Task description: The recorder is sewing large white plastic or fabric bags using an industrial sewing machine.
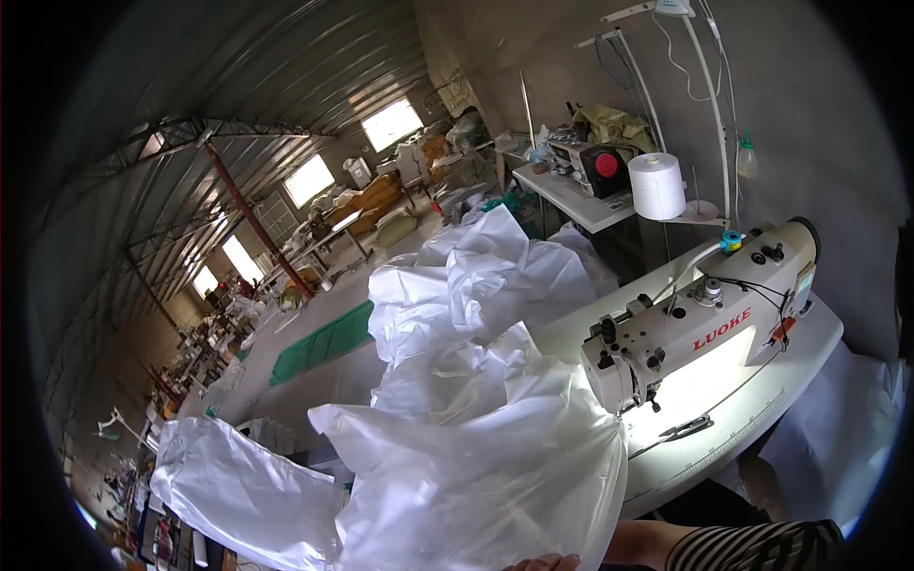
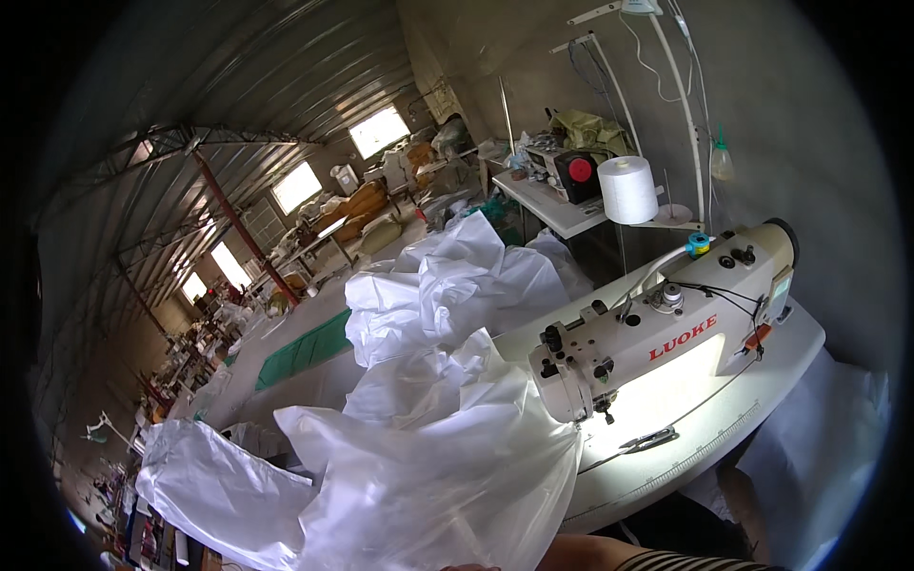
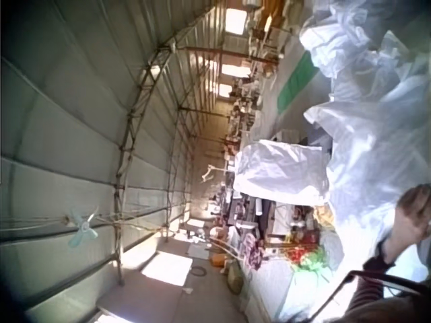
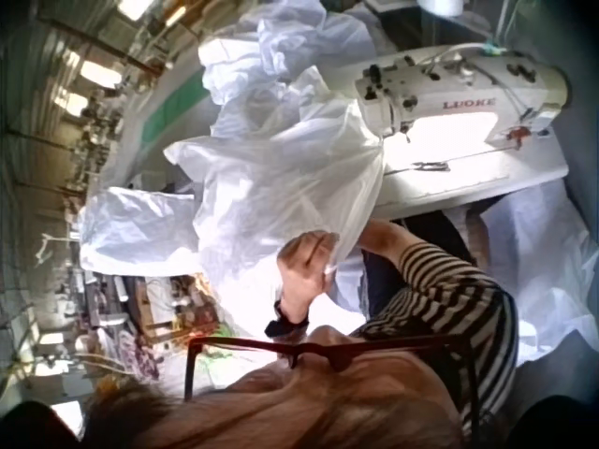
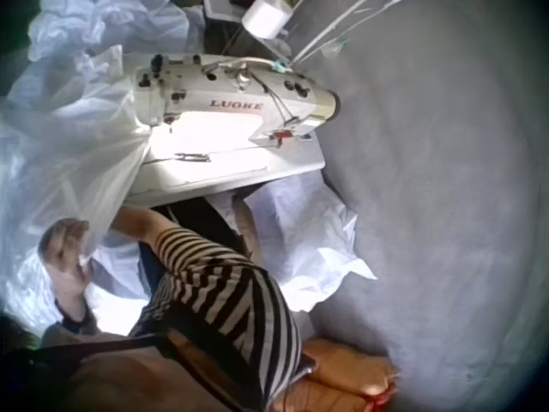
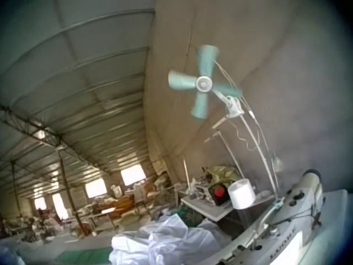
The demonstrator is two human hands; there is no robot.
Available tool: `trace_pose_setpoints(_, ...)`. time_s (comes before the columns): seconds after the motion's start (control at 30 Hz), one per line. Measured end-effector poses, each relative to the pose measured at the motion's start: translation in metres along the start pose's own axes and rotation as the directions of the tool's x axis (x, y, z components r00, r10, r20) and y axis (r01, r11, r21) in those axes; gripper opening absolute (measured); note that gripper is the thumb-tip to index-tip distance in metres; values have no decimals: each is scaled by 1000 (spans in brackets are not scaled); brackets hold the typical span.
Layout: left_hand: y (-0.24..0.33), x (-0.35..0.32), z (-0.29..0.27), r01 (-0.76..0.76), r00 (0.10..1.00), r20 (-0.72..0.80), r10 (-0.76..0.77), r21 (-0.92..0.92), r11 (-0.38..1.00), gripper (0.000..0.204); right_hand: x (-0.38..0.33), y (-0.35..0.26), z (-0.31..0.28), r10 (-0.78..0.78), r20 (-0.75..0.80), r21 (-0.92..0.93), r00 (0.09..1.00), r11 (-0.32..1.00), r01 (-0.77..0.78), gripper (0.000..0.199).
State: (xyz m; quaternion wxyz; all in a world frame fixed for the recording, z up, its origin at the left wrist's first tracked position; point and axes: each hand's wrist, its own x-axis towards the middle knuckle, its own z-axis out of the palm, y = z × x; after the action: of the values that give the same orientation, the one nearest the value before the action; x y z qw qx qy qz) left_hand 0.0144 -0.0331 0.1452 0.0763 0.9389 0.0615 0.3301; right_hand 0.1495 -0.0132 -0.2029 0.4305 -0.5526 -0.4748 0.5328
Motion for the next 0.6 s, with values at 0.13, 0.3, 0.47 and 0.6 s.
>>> trace_pose_setpoints(0.13, 9, 13, -9, -179, 979, 113, 168, 91, 980, 42, 12, -6, -11, 42, -2, 14, 999, 999, -42, 54)
trace_pose_setpoints(0.3, -11, 6, -12, -91, 937, 344, 59, 76, 993, 46, -6, -9, -15, 100, 108, 176, 989, 977, -118, 59)
trace_pose_setpoints(0.47, -21, -36, 12, 207, 734, 662, -151, -6, 978, 48, -100, -9, -26, 141, 413, 625, 900, 675, -392, 63)
trace_pose_setpoints(0.6, -1, -123, 82, 73, 622, 783, -31, -19, 997, 53, -223, -55, -57, 282, 356, 715, 891, 531, -454, 68)
